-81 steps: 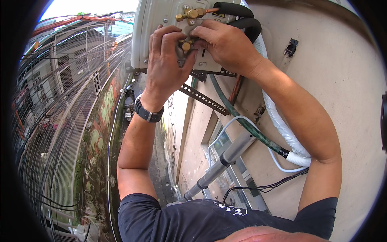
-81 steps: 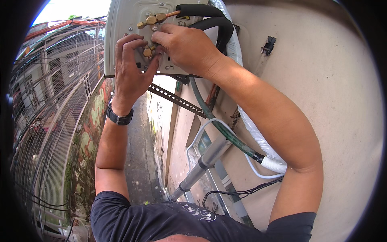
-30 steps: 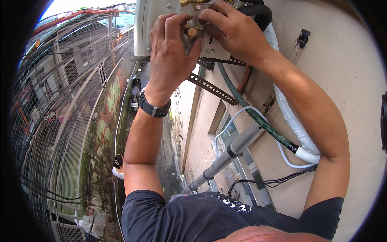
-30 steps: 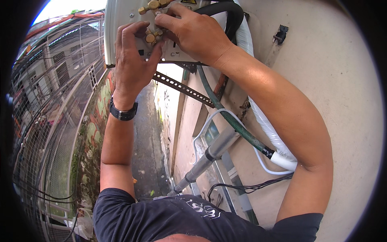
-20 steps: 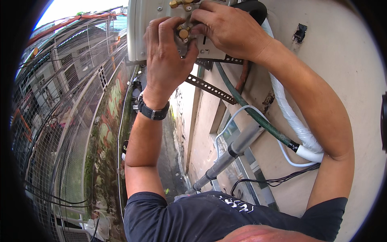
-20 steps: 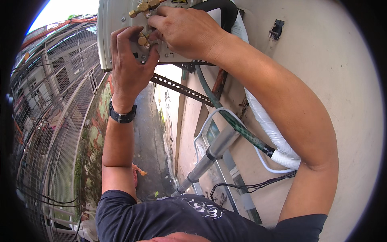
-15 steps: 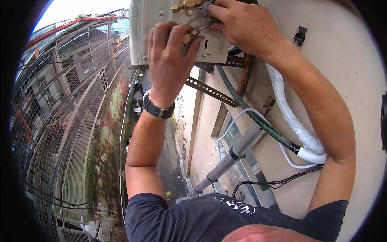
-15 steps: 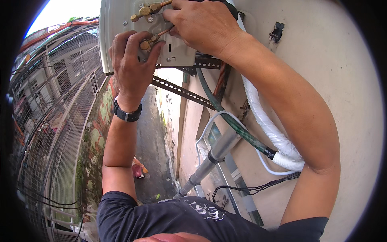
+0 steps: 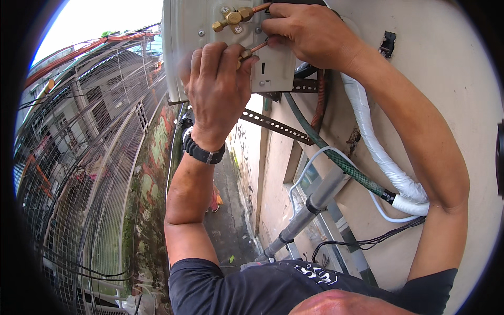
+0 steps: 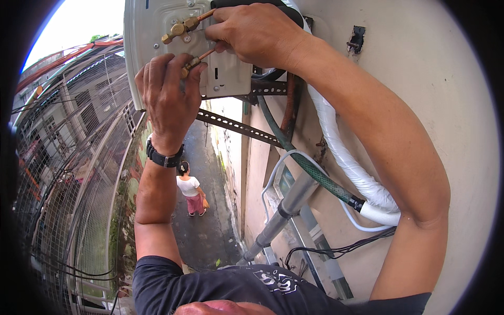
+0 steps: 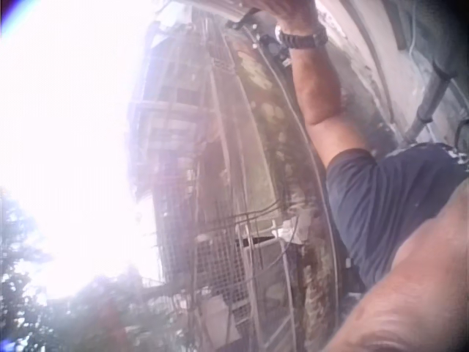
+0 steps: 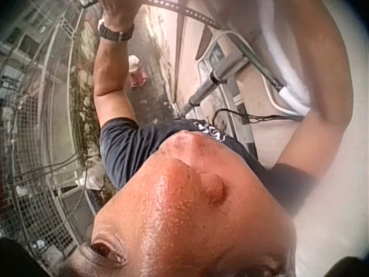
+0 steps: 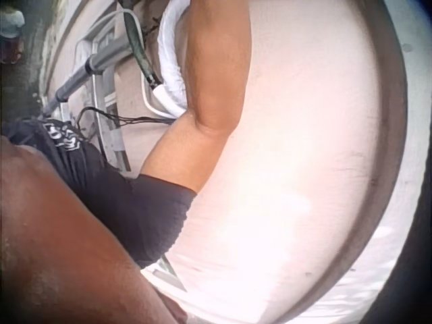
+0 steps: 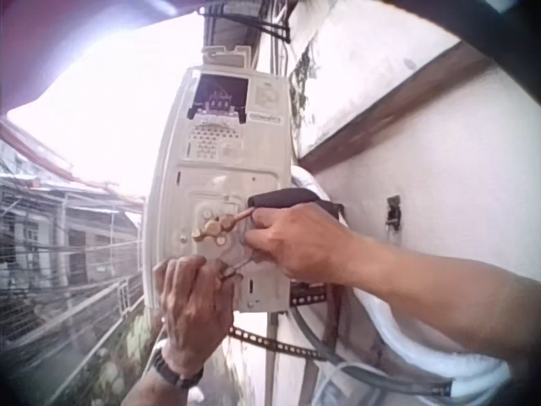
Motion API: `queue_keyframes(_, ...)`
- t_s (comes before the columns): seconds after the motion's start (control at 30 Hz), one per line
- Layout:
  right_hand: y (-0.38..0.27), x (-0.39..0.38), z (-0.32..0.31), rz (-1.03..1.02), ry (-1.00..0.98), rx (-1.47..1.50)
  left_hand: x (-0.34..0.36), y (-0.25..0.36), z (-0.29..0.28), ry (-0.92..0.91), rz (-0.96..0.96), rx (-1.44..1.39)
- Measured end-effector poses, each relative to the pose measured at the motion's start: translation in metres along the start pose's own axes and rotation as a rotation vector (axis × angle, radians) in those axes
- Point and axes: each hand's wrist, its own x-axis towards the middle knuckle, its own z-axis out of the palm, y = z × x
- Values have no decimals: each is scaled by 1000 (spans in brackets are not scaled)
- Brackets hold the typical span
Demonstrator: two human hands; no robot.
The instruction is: The person connects copper pipes and electrical wires to the outdoor unit of an air conditioner using two adjustable wrenches.
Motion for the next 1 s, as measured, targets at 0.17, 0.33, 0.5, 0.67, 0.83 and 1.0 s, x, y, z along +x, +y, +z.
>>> queue_keyframes(0.17,-9,-8,11,87,0,-113,3,-5,-3,-66,16,-11)
queue_keyframes(0.33,-11,-6,13,64,35,-175,4,-6,6,19,50,-6)
queue_keyframes(0.5,-21,0,1,64,-2,-15,2,-7,3,-6,58,-3)
queue_keyframes(0.67,-30,-6,18,71,140,5,6,0,-3,-134,25,76)
queue_keyframes(0.83,-37,0,24,7,247,32,-1,-8,-13,-91,29,-146)
queue_keyframes(1.0,-32,6,42,-90,303,-68,-15,-10,-30,-132,-221,-397)
